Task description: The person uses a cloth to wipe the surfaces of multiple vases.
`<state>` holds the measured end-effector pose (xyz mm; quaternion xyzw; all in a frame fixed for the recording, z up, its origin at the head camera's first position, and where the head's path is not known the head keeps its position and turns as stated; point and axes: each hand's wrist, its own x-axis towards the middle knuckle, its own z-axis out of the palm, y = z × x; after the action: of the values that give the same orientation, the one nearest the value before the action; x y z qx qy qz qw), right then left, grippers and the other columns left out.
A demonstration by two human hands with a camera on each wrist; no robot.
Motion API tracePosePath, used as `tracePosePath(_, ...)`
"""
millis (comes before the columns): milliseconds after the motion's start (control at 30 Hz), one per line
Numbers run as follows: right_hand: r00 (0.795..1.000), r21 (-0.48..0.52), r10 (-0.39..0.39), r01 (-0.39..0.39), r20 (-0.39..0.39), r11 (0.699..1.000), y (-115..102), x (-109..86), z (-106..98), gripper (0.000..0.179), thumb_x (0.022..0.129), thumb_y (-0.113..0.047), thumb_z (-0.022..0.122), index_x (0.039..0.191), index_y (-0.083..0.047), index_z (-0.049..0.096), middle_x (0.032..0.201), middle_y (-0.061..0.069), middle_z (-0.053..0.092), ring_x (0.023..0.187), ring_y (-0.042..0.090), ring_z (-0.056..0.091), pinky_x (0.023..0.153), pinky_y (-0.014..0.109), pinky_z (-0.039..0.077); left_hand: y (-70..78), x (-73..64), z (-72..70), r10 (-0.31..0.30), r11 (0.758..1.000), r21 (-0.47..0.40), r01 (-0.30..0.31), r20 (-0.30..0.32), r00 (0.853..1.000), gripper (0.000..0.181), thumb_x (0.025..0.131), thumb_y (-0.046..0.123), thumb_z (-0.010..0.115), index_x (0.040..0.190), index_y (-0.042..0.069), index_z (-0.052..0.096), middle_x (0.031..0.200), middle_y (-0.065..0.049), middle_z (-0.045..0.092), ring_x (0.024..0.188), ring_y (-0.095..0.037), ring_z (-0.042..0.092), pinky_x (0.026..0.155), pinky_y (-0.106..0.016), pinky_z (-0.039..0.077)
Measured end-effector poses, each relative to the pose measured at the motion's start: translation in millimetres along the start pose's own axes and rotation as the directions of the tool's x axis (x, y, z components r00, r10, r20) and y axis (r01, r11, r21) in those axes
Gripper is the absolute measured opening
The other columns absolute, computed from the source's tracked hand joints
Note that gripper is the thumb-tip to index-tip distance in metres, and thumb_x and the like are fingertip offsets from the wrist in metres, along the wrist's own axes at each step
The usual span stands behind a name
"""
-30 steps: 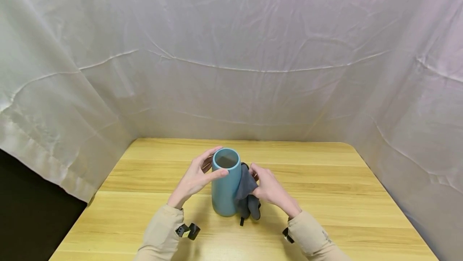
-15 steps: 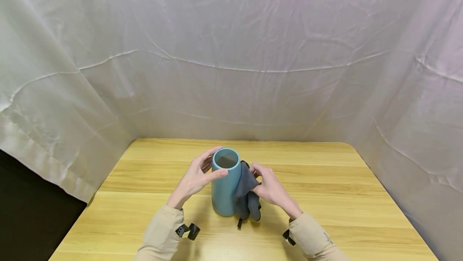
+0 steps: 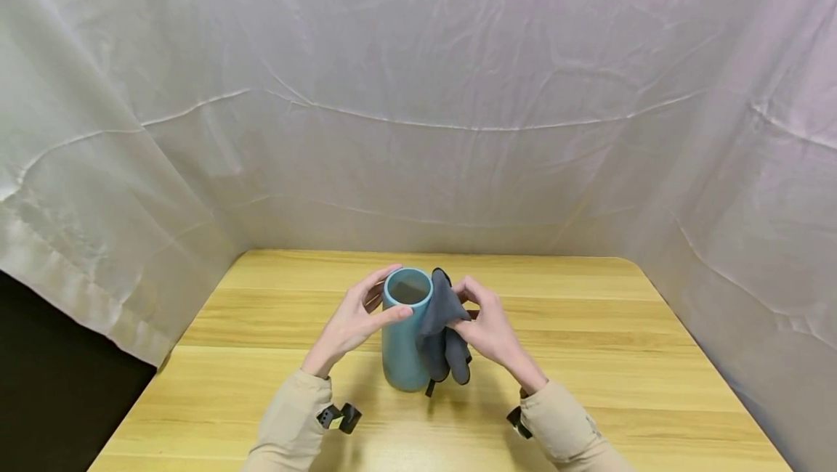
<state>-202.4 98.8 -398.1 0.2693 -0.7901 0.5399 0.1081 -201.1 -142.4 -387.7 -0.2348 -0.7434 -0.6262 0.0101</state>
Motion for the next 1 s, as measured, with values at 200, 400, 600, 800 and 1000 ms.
tracePosePath(200, 1.000, -0.003, 0.017, -0.017, 0.019, 1.000, 1, -0.1, -1, 0.022, 0.085, 0.008, 0.070, 0.096, -0.008, 0.060, 0.090, 0.013, 0.066, 0.084, 0.007, 0.064, 0.068, 0.023, 0.059, 3.8, -1.2, 1.9, -0.023, 0.999, 0.031, 0.022, 0.005, 1.000, 0.068, 0.089, 0.019, 0.077, 0.149, 0.012, 0.045, 0.149, -0.012, 0.051, 0.146, -0.031, 0.043, 0.126, -0.052, 0.030)
tracePosePath(400, 0.999, 0.004, 0.022, -0.022, 0.037, 1.000, 6, -1.6, -2, 0.022, 0.084, 0.010, 0.069, 0.095, -0.006, 0.059, 0.090, 0.013, 0.067, 0.082, 0.005, 0.064, 0.069, 0.023, 0.061, 9.8, -2.6, 11.9, -0.094, 0.982, 0.159, 0.107, -0.084, 0.992, 0.072, 0.087, 0.033, 0.079, 0.149, 0.018, 0.045, 0.151, -0.007, 0.046, 0.148, -0.028, 0.037, 0.125, -0.057, 0.026)
tracePosePath(600, 0.994, -0.028, 0.058, -0.055, 0.092, 0.998, 9, -3.5, -3, 0.022, 0.083, 0.011, 0.069, 0.094, -0.005, 0.058, 0.090, 0.013, 0.068, 0.083, 0.008, 0.064, 0.068, 0.023, 0.061, 15.9, -1.7, 32.4, -0.087, 0.950, 0.267, 0.160, -0.266, 0.960, 0.075, 0.079, 0.040, 0.086, 0.142, 0.017, 0.052, 0.135, -0.008, 0.047, 0.125, -0.027, 0.049, 0.108, -0.055, 0.043)
tracePosePath(800, 0.982, -0.187, 0.070, -0.037, 0.176, 0.982, 16, -4.7, -4, 0.027, 0.081, 0.007, 0.074, 0.092, -0.011, 0.058, 0.094, 0.008, 0.069, 0.085, 0.018, 0.066, 0.068, 0.023, 0.056, 15.1, -0.4, 37.5, -0.041, 0.950, 0.279, 0.142, -0.339, 0.940, 0.072, 0.076, 0.036, 0.088, 0.137, 0.015, 0.057, 0.124, -0.010, 0.051, 0.114, -0.026, 0.051, 0.099, -0.050, 0.046)
tracePosePath(1000, 0.977, -0.268, 0.060, -0.004, 0.202, 0.963, 23, -5.4, -3, 0.028, 0.078, 0.005, 0.075, 0.090, -0.014, 0.057, 0.090, 0.004, 0.069, 0.082, 0.017, 0.067, 0.071, 0.023, 0.055, 12.0, 0.2, 31.0, 0.001, 0.952, 0.291, 0.093, -0.307, 0.952, 0.072, 0.076, 0.032, 0.089, 0.138, 0.012, 0.059, 0.121, -0.012, 0.056, 0.112, -0.028, 0.056, 0.099, -0.051, 0.050)
